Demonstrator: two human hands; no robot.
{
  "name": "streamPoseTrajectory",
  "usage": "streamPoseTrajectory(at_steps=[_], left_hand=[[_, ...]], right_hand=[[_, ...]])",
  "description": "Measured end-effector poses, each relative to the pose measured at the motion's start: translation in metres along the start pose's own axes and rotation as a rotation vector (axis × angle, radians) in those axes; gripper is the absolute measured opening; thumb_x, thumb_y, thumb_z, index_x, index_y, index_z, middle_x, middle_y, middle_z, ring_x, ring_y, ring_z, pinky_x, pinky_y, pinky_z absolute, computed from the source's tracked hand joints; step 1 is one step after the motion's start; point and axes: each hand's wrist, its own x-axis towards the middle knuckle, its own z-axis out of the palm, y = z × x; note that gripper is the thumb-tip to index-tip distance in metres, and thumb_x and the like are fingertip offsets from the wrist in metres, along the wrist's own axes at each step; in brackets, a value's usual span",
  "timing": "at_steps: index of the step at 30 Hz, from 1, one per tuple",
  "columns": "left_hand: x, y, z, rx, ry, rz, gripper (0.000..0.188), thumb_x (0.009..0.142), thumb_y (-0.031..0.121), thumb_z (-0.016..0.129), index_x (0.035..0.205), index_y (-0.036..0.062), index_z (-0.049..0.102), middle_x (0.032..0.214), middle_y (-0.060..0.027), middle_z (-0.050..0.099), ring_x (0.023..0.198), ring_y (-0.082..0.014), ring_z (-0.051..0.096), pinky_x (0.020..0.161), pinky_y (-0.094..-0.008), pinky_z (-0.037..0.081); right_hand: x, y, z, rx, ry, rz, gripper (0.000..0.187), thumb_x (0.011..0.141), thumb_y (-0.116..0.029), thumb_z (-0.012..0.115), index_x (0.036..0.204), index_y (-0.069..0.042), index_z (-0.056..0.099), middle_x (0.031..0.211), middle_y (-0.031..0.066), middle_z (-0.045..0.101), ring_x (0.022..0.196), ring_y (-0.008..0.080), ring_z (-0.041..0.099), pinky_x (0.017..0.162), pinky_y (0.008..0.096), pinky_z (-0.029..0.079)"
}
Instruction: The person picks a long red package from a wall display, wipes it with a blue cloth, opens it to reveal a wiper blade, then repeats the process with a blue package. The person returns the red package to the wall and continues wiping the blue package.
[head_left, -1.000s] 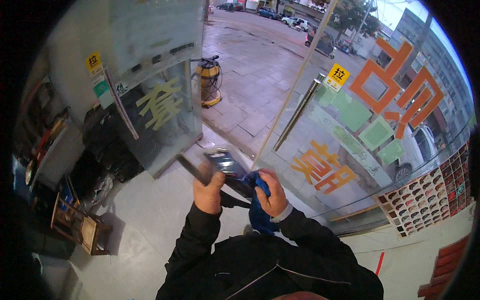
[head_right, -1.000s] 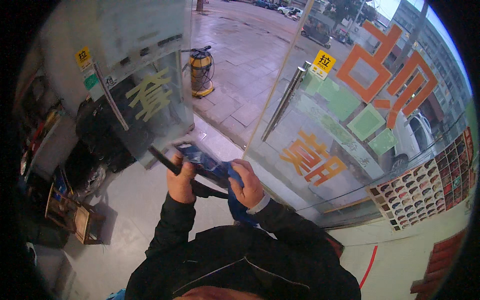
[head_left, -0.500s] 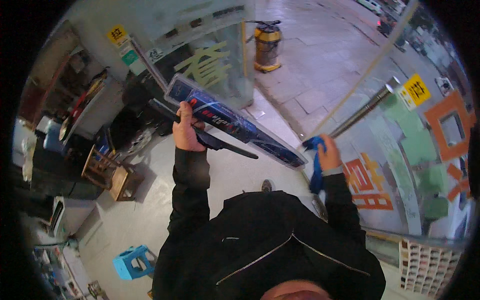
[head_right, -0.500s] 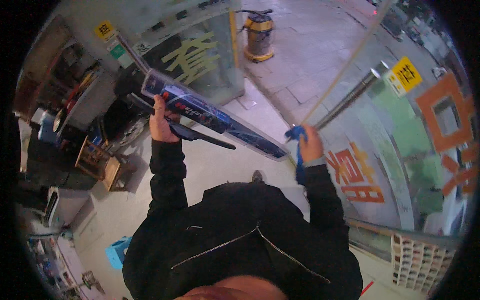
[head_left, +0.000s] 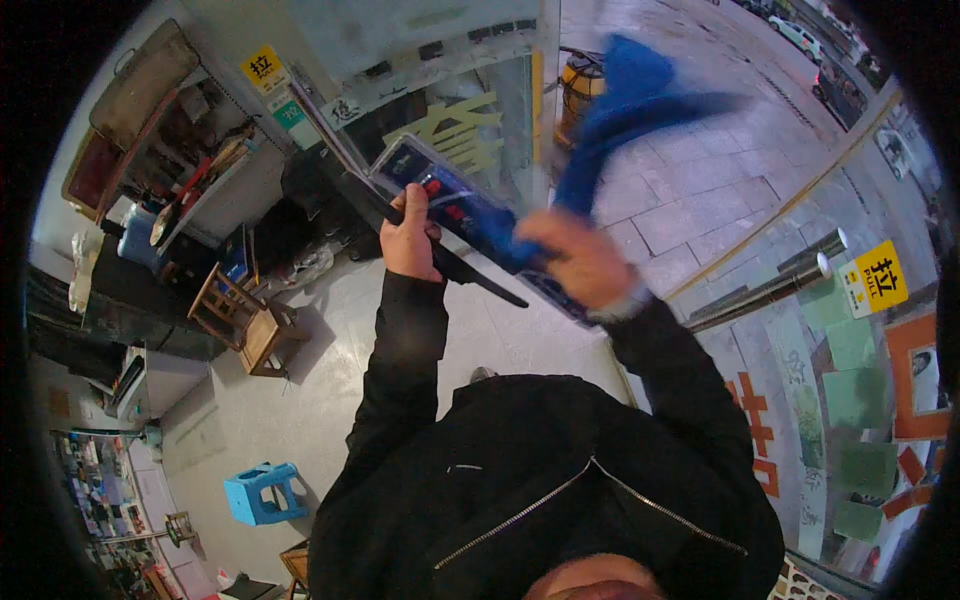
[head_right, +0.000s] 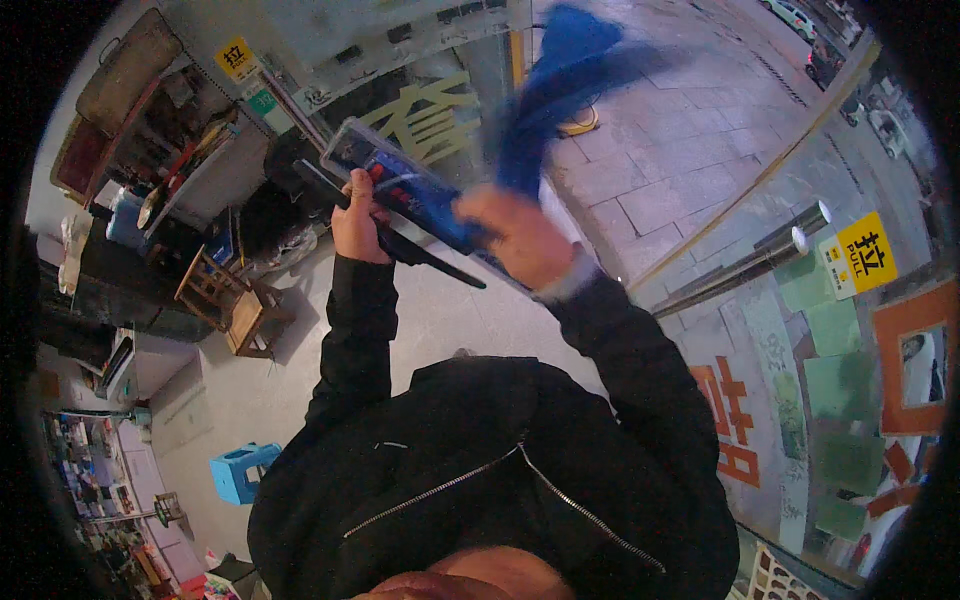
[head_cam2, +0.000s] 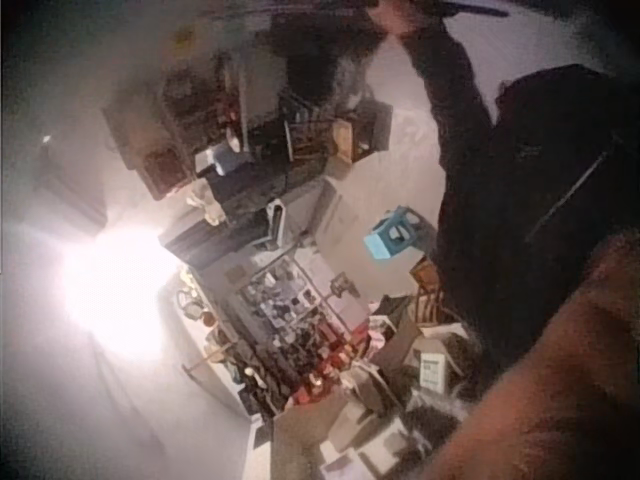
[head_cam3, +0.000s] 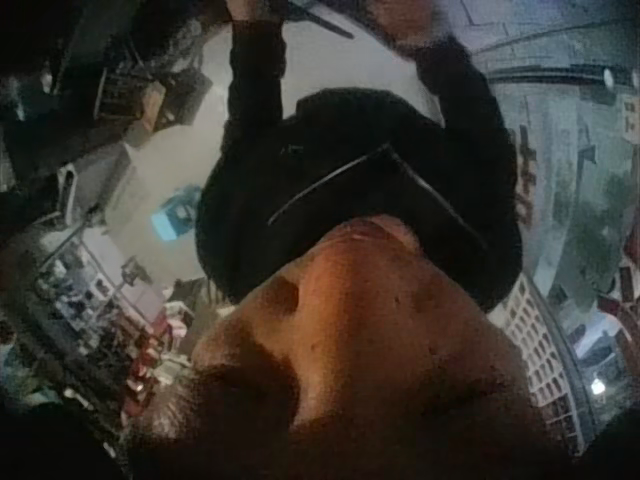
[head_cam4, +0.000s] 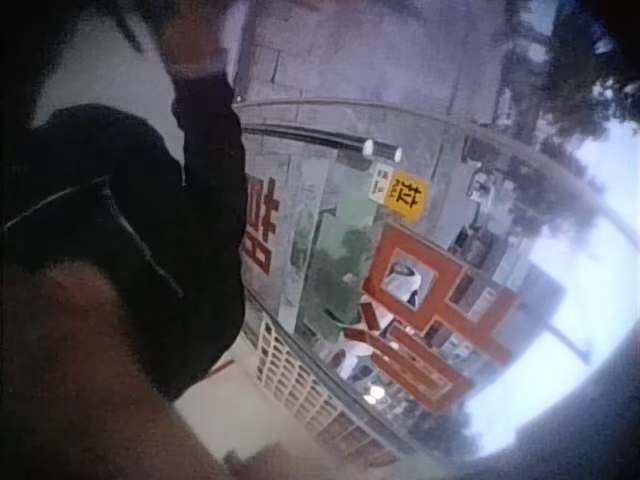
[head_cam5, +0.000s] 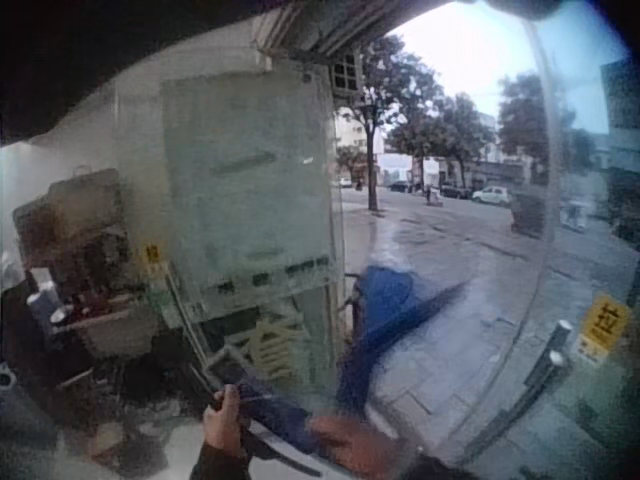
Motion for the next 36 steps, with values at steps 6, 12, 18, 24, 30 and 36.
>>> streamPoseTrajectory(at_steps=[6, 12, 18, 24, 30, 36], left_hand=[[0.067, -0.004, -0.046, 0.217, 0.283, 0.258, 0.043, 0.091, 0.04, 0.086, 0.108, 0.0077, 0.062, 0.089, 0.0037, 0.059, 0.069, -0.0085, 0.049, 0.06, -0.026, 0.039], [0.097, 0.002, -0.073, -0.076, 0.205, -0.004, 0.042, 0.092, 0.045, 0.084, 0.105, 0.0102, 0.064, 0.074, 0.0045, 0.05, 0.063, -0.0074, 0.049, 0.057, -0.0241, 0.04], [0.09, 0.002, -0.046, -0.061, 0.092, -0.11, 0.038, 0.094, 0.044, 0.082, 0.096, 0.0147, 0.057, 0.074, 0.0047, 0.05, 0.061, -0.0059, 0.047, 0.054, -0.0223, 0.04], [0.095, 0.016, -0.07, -0.119, -0.014, 0.018, 0.038, 0.095, 0.047, 0.079, 0.103, 0.0136, 0.062, 0.075, 0.005, 0.051, 0.063, -0.0082, 0.048, 0.058, -0.0248, 0.042], [0.116, 0.023, -0.105, -0.07, -0.228, 0.003, 0.028, 0.102, 0.036, 0.069, 0.117, 0.0135, 0.063, 0.086, 0.0026, 0.058, 0.071, -0.0114, 0.055, 0.064, -0.0281, 0.046], [0.082, -0.006, -0.036, -0.621, -0.962, -0.259, 0.029, 0.099, 0.041, 0.068, 0.106, 0.0136, 0.062, 0.088, -0.0038, 0.06, 0.078, -0.0218, 0.06, 0.069, -0.0366, 0.052]], right_hand=[[-0.158, 0.079, 0.064, 0.185, -0.477, 0.843, 0.042, 0.092, -0.019, 0.074, 0.132, -0.007, 0.068, 0.12, 0.0176, 0.074, 0.11, 0.0304, 0.071, 0.098, 0.0415, 0.054], [-0.103, 0.061, -0.096, -0.132, 0.716, 0.705, 0.039, 0.101, -0.018, 0.07, 0.138, -0.006, 0.065, 0.136, 0.0145, 0.065, 0.122, 0.028, 0.062, 0.106, 0.0389, 0.048], [0.012, -0.02, -0.103, -0.499, 1.344, 0.093, 0.046, 0.106, -0.03, 0.062, 0.14, 0.001, 0.057, 0.128, 0.0217, 0.067, 0.107, 0.0345, 0.068, 0.093, 0.0489, 0.056], [-0.003, 0.038, 0.055, -0.236, -0.812, 0.357, 0.036, 0.109, -0.023, 0.054, 0.141, -0.013, 0.065, 0.14, 0.014, 0.064, 0.124, 0.0364, 0.061, 0.101, 0.0502, 0.055], [-0.031, 0.05, 0.012, 0.414, -0.038, 0.79, 0.034, 0.097, -0.014, 0.069, 0.129, -0.003, 0.07, 0.121, 0.0094, 0.072, 0.111, 0.022, 0.068, 0.101, 0.0358, 0.053], [0.033, -0.006, 0.061, 0.929, -0.002, 0.553, 0.053, 0.091, -0.03, 0.083, 0.133, -0.003, 0.065, 0.122, 0.0092, 0.068, 0.114, 0.0214, 0.064, 0.104, 0.0355, 0.051]])
